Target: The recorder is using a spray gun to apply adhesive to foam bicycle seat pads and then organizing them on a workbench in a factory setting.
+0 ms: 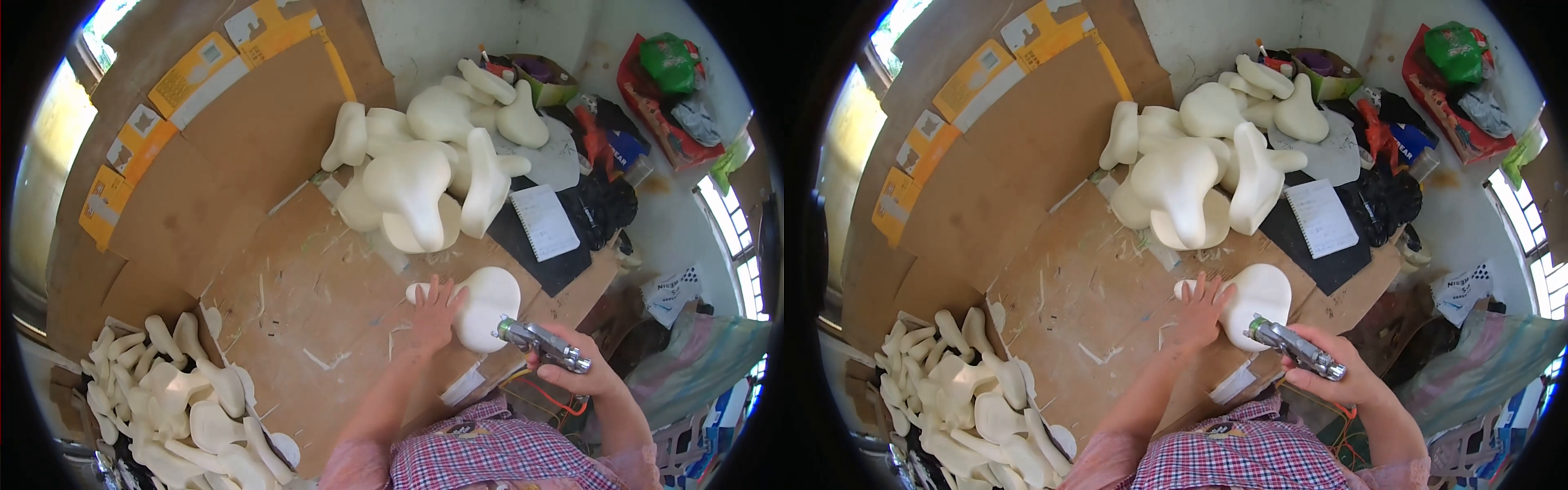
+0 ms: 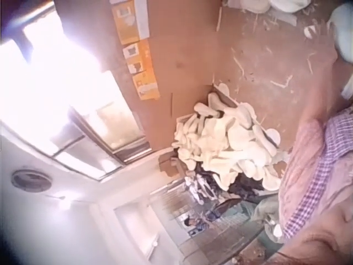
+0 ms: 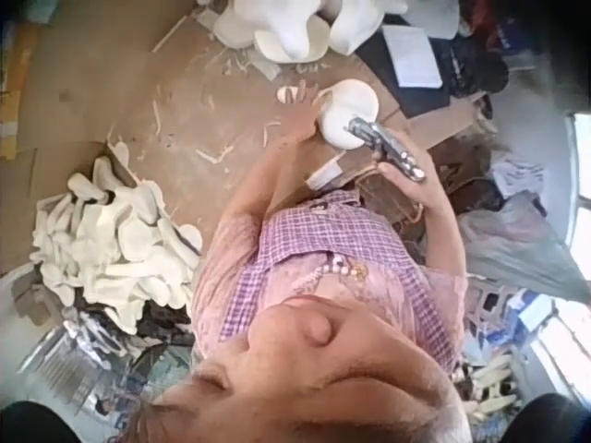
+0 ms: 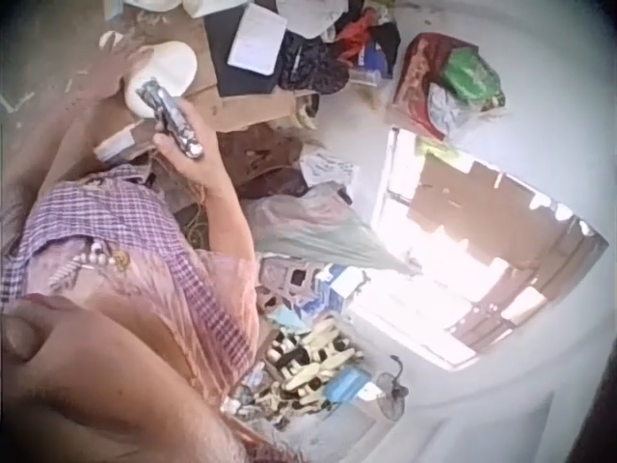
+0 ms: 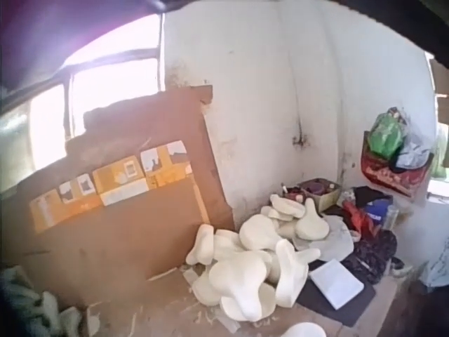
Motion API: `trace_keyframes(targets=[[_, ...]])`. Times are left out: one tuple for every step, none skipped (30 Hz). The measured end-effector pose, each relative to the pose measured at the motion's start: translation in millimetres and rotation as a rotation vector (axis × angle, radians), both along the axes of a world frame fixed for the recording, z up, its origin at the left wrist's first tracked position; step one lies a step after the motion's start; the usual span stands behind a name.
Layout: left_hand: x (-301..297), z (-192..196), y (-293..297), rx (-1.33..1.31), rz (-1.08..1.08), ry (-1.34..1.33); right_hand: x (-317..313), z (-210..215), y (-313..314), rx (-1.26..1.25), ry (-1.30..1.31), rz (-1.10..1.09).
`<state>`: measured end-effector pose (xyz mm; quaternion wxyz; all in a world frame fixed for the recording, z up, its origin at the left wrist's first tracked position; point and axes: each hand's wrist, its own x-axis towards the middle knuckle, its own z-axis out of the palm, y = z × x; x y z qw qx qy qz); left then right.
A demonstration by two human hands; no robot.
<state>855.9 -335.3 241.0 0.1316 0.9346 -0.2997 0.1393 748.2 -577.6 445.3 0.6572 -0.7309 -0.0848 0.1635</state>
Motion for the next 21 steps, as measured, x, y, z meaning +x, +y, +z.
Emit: trace_keyframes(targets=[[10, 0, -1, 0.091, 0.04, 0.159, -1, 0, 0, -0.029, -0.011, 0.004], [16, 1, 3, 0.183, 0.088, 0.319, -1, -1, 1, -0.026, -0.027, -0.001], [20, 8, 4, 0.181, 0.085, 0.321, -1, -3, -3, -0.028, -0.025, -0.004], [22, 15, 15, -0.043, 0.058, 0.445, 0, -4, -7, -0.015, -0.008, -0.012], [21, 23, 26, -0.269, 0.02, 0.567, -3, -3, -8, -0.005, 0.011, -0.031], [14, 17, 49, -0.445, 0.063, 0.576, -1, -4, -4, 0.012, 0.019, -0.014], [1, 13, 74, -0.433, 0.089, 0.579, 3, -5, 0, 0.014, 0.028, 0.007], [-12, 10, 94, -0.764, 0.182, 0.75, 9, -4, 4, 0.003, 0.032, 0.023], [-26, 5, 112, -1.099, 0.28, 0.908, 14, -5, 8, 0.011, 0.036, 0.04], [-49, -8, 135, -1.1, 0.321, 0.889, 19, -7, 16, 0.013, 0.043, 0.104], [-71, -29, 155, -1.211, 0.409, 0.972, 22, -6, 23, 0.005, 0.049, 0.161], [-81, -30, 162, -1.323, 0.486, 1.059, 26, -7, 31, -0.001, 0.027, 0.208], [-88, -32, 167, -1.332, 0.502, 1.051, 30, -7, 38, 0.0, 0.031, 0.225], [-94, -36, 171, -1.476, 0.664, 0.999, 32, -6, 45, -0.021, 0.007, 0.282], [-99, -34, 175, -1.615, 0.83, 0.932, 35, -7, 51, -0.04, -0.02, 0.342], [-96, -40, 198, -2.064, 0.752, 0.935, 35, -6, 57, -0.04, -0.021, 0.36], [-101, -46, 220, -2.076, 0.758, 0.92, 34, -4, 62, -0.055, -0.03, 0.409], [-88, -31, 227, -2.206, 0.729, 0.978, 34, -4, 62, -0.081, -0.034, 0.443], [-78, -19, 233, -2.338, 0.698, 1.019, 33, -1, 62, -0.087, -0.035, 0.453], [-71, -19, 238, -2.264, 0.697, 0.996, 31, 5, 62, -0.124, -0.026, 0.473], [-69, -21, 245, -2.187, 0.7, 0.972, 28, 11, 62, -0.157, -0.017, 0.492]])
